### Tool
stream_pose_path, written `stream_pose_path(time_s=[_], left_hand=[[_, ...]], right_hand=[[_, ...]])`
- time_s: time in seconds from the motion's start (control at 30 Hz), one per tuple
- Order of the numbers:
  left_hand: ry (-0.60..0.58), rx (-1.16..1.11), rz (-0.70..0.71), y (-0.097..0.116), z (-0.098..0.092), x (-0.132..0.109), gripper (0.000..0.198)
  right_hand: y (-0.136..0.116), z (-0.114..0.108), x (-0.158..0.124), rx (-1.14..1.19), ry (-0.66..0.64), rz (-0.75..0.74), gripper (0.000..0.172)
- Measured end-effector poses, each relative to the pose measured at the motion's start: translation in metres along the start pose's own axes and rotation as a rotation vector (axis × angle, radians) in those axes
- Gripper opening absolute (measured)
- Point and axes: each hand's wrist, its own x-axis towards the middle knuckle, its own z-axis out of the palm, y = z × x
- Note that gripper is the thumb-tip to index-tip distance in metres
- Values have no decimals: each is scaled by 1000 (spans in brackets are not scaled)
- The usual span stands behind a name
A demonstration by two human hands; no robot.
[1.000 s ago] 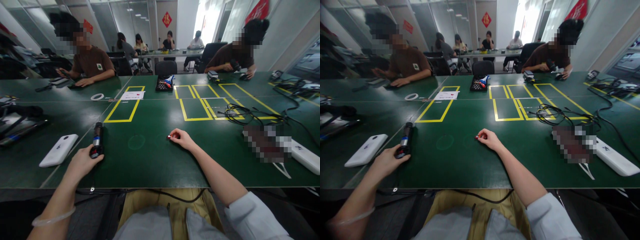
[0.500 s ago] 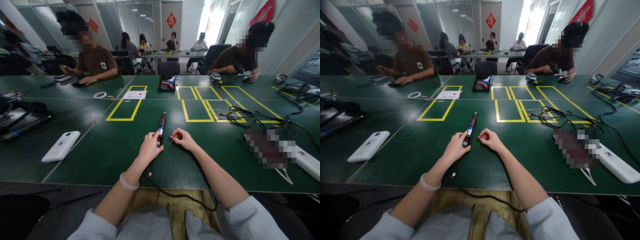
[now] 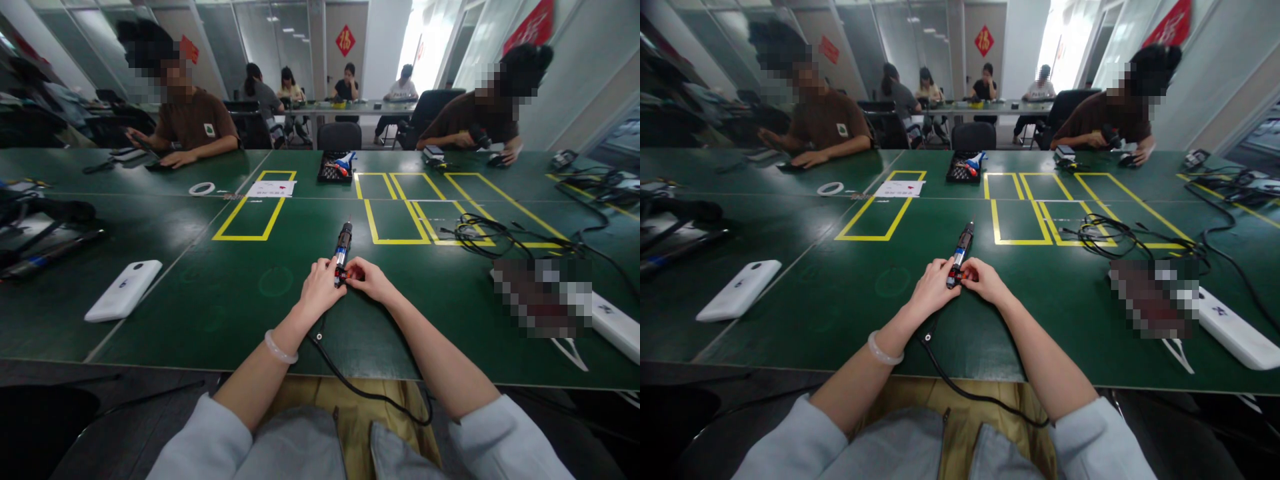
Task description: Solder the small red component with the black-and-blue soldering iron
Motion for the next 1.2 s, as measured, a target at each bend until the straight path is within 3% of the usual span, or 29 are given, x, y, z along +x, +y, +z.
stream_pose_path(time_s=[0.13, 0.53, 0.73, 0.97, 1.2], left_hand=[[11, 21, 3, 1, -1, -1, 64], [58, 165, -5, 12, -3, 5, 62], [48, 174, 11, 2, -6, 3, 67], [42, 290, -25, -42, -26, -23, 68], [4, 440, -212, -124, -63, -70, 68]], right_hand=[[0, -4, 0, -30, -24, -47, 11], [0, -6, -1, 23, 37, 22, 20], [4, -4, 0, 64, 42, 51, 22], [4, -6, -1, 21, 31, 94, 23], [4, -4, -1, 22, 11, 94, 22]])
